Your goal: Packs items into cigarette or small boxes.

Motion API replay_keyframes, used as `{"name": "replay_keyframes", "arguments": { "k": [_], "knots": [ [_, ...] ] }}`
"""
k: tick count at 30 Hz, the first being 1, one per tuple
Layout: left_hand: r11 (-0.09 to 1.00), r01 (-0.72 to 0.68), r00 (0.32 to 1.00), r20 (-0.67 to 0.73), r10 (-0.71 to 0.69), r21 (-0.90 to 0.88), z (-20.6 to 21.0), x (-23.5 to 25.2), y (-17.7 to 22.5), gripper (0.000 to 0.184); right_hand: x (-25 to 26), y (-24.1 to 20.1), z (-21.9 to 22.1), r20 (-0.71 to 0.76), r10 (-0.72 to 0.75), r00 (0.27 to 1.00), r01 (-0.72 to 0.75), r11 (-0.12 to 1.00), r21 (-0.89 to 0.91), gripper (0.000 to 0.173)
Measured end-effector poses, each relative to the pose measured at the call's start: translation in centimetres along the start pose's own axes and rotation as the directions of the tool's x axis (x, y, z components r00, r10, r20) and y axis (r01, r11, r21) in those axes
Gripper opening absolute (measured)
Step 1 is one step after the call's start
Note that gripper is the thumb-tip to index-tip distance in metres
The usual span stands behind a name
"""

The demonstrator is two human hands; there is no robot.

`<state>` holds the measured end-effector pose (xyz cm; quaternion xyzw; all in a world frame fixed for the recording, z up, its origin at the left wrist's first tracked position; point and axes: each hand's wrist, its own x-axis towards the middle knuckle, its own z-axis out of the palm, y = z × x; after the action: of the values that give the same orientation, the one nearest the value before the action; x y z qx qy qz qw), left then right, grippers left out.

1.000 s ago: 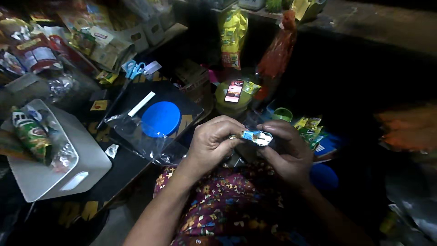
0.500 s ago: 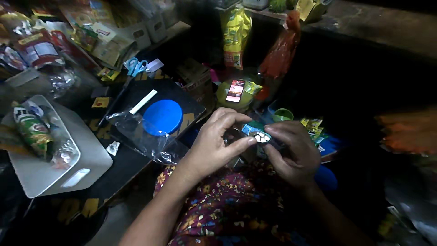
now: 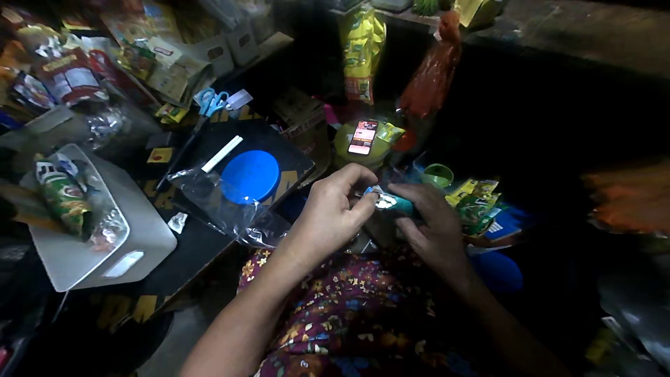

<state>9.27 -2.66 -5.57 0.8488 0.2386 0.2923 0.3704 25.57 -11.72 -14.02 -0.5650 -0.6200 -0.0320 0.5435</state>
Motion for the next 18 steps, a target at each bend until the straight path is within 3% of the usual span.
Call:
{"name": "replay_keyframes", "arguments": {
  "k": [3,8,12,18],
  "knots": [
    [0.997,0.024,0.999,0.035,-0.021,-0.071,-0.1,0.0,0.2,0.014,0.0,0.2,-0.1,-0.004,0.050,0.999,-0.050,0.994,0.092,0.028],
    [0.999,-0.043,0.998,0.035,0.044,-0.013,-0.4,-0.2,-0.7,0.015,0.0,0.4,-0.1,0.045,0.142,0.989,-0.147,0.974,0.171,0.031],
    [0.994,0.070,0.997,0.037,-0.067,-0.079,-0.7,-0.1,0.7,0.015,0.0,0.4,-0.3,0.081,0.179,0.980,-0.192,0.963,0.190,0.030],
    [0.991,-0.094,0.995,-0.020,0.097,0.097,-0.7,-0.1,0.3,0.003,-0.1,0.4,-0.2,0.062,0.177,0.982,-0.186,0.964,0.193,0.027]
  ]
}}
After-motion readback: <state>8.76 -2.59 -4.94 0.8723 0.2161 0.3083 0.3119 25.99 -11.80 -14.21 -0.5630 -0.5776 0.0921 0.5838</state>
